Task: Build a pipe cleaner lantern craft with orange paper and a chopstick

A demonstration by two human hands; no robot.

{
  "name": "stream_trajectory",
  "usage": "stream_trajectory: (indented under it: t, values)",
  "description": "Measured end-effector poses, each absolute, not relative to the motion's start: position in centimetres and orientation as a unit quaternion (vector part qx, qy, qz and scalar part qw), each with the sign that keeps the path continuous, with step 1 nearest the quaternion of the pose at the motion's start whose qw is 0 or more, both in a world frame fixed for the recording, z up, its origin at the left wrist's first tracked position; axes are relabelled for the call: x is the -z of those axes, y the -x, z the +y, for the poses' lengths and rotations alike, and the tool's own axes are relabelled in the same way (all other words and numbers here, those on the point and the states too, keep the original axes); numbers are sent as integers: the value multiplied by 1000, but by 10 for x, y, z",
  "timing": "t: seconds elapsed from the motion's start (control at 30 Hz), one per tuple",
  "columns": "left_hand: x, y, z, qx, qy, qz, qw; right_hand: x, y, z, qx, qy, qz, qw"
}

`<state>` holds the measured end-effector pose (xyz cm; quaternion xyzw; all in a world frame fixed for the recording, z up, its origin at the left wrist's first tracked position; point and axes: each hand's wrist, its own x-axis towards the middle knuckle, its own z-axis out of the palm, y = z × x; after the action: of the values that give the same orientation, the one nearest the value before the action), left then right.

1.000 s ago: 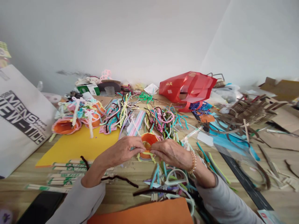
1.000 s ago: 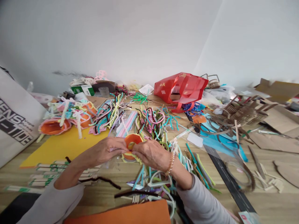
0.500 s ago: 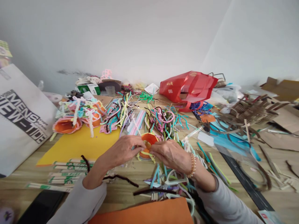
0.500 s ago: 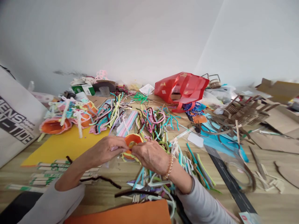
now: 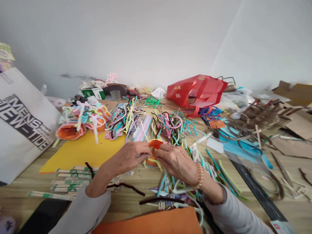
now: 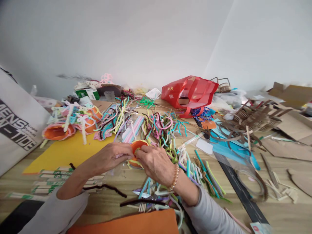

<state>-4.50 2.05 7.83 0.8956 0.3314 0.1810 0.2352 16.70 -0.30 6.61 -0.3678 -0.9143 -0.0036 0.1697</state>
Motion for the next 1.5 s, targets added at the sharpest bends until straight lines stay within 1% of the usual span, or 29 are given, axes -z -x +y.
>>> stream_trajectory:
  t: [0.17,0.3,0.4,0.6,0.83,1.07,1.33,1.5]
  values:
    - [-82,44,20,-180,-891,322,263,-67,-168,-1,20,338,-927,162]
    - [-81,45,20,-186,-874,342,290,-66,-169,0,20,328,-930,164]
    - [-80,45,20,-183,-869,356,290,-66,-171,1,19,332,-930,155]
    - [-82,42,17,-158,-890,361,231,-68,-174,2,25,347,-923,163]
    - [-65,37,23,-208,-903,336,169,-67,-174,2,38,354,-919,170]
    - [-66,33,23,-226,-915,306,135,-67,-175,4,54,365,-915,165]
    - [-63,32,23,-222,-937,265,40,-68,-176,7,43,365,-917,157]
    - [-66,33,22,-210,-940,267,35,-67,-177,7,53,356,-923,138]
